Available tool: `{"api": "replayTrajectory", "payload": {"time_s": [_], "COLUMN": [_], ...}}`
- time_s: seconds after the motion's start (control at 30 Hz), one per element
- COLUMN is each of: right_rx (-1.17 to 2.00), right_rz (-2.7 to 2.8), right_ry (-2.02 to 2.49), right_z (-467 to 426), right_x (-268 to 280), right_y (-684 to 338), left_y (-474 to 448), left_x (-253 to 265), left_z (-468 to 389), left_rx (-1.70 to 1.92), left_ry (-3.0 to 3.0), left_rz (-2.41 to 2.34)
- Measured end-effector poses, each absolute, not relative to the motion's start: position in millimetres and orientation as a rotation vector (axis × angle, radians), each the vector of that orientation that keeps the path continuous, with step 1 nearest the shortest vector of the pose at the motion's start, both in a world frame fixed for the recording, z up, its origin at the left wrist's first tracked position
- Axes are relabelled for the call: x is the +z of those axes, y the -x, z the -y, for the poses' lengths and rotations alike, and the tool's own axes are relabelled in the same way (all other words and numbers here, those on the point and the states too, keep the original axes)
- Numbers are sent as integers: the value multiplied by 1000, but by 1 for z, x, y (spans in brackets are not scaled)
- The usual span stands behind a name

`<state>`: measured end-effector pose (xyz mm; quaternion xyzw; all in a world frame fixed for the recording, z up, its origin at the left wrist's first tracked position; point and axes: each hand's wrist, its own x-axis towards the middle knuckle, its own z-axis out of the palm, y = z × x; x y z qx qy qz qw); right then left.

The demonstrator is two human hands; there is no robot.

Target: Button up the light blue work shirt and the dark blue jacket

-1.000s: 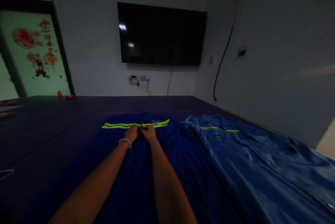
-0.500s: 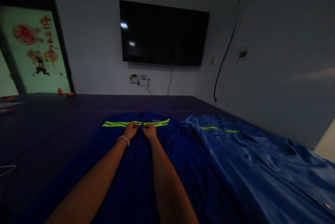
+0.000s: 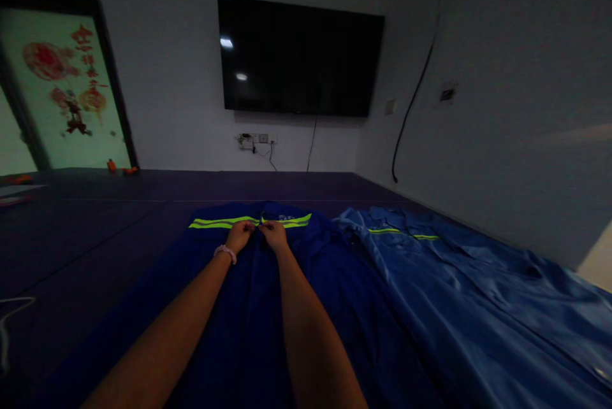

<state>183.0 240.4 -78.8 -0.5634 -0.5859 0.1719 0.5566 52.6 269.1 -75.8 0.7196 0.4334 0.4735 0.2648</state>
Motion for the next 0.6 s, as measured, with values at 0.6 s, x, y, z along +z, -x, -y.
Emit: {"api": "replayTrajectory", "payload": {"time_s": [0.6], "right_rx": [344], "right_rz": [1477], "right_ry": [1391], "right_z": [-237], "right_x": [-79], "right_y": [-179], "left_y": [-53], "left_x": [-83], "left_z": [-276], "left_rx": [1388], "left_ry": [-1867], "left_rz": [-1132]}}
